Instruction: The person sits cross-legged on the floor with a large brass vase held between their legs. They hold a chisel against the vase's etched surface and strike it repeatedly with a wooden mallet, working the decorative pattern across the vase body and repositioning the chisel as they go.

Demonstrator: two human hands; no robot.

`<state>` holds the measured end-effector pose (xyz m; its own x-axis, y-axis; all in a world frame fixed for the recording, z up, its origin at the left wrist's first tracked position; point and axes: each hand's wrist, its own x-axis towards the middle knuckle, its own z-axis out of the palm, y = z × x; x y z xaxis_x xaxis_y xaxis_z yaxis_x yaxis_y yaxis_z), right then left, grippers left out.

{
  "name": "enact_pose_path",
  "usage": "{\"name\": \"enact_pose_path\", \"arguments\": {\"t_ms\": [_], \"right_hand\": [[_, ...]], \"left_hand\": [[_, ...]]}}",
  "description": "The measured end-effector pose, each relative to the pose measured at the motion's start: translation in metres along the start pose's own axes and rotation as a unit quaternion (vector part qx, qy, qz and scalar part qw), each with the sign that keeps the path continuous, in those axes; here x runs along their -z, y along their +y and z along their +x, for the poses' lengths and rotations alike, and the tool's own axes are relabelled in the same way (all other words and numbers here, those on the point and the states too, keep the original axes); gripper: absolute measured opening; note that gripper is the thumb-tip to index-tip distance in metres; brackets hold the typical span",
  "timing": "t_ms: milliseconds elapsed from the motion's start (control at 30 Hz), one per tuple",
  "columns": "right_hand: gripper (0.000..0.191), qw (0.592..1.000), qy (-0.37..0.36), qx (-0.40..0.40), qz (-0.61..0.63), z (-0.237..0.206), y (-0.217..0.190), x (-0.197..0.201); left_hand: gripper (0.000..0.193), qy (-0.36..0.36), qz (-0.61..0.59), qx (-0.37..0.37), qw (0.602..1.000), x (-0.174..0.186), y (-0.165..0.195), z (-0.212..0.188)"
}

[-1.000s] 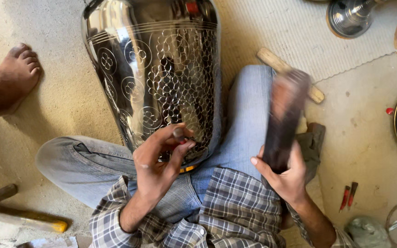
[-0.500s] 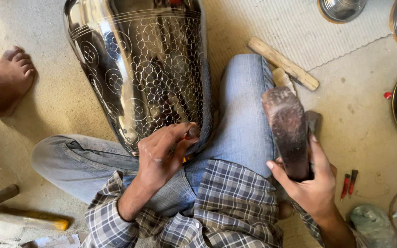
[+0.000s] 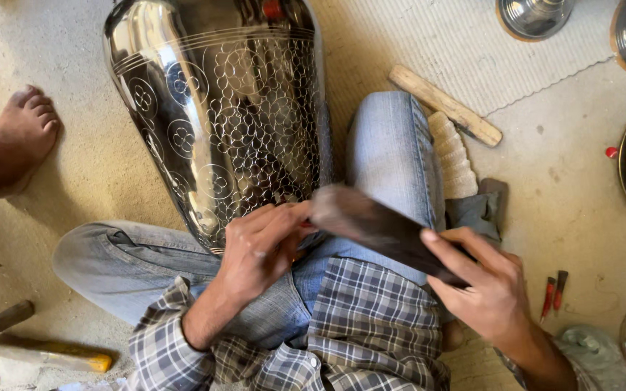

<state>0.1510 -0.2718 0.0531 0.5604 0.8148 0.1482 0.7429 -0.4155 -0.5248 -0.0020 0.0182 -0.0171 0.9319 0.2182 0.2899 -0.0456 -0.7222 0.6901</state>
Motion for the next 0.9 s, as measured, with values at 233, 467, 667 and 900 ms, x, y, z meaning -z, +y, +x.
{"name": "enact_pose_path", "arguments": {"t_ms": [233, 467, 667, 900], "right_hand": [[0.085, 0.991, 0.041, -0.095, 0.081, -0.024, 0.003, -0.029], [0.09, 0.941, 0.073, -0.186, 0.274, -0.043, 0.002, -0.04], [0.084, 0.964, 0.004, -0.206, 0.167, -0.054, 0.008, -0.052], [0.09, 0.946, 0.111, -0.212, 0.22, -0.067, 0.011, -0.053]], "left_hand": [[0.049, -0.107, -0.054, -0.052, 0.991, 0.019, 0.006, 0.029], [0.057, -0.205, -0.08, -0.048, 0.974, 0.027, 0.016, 0.056], [0.048, -0.267, -0.093, -0.001, 0.959, 0.034, 0.02, 0.074], [0.051, -0.261, -0.138, -0.034, 0.955, 0.037, 0.019, 0.079]]}}
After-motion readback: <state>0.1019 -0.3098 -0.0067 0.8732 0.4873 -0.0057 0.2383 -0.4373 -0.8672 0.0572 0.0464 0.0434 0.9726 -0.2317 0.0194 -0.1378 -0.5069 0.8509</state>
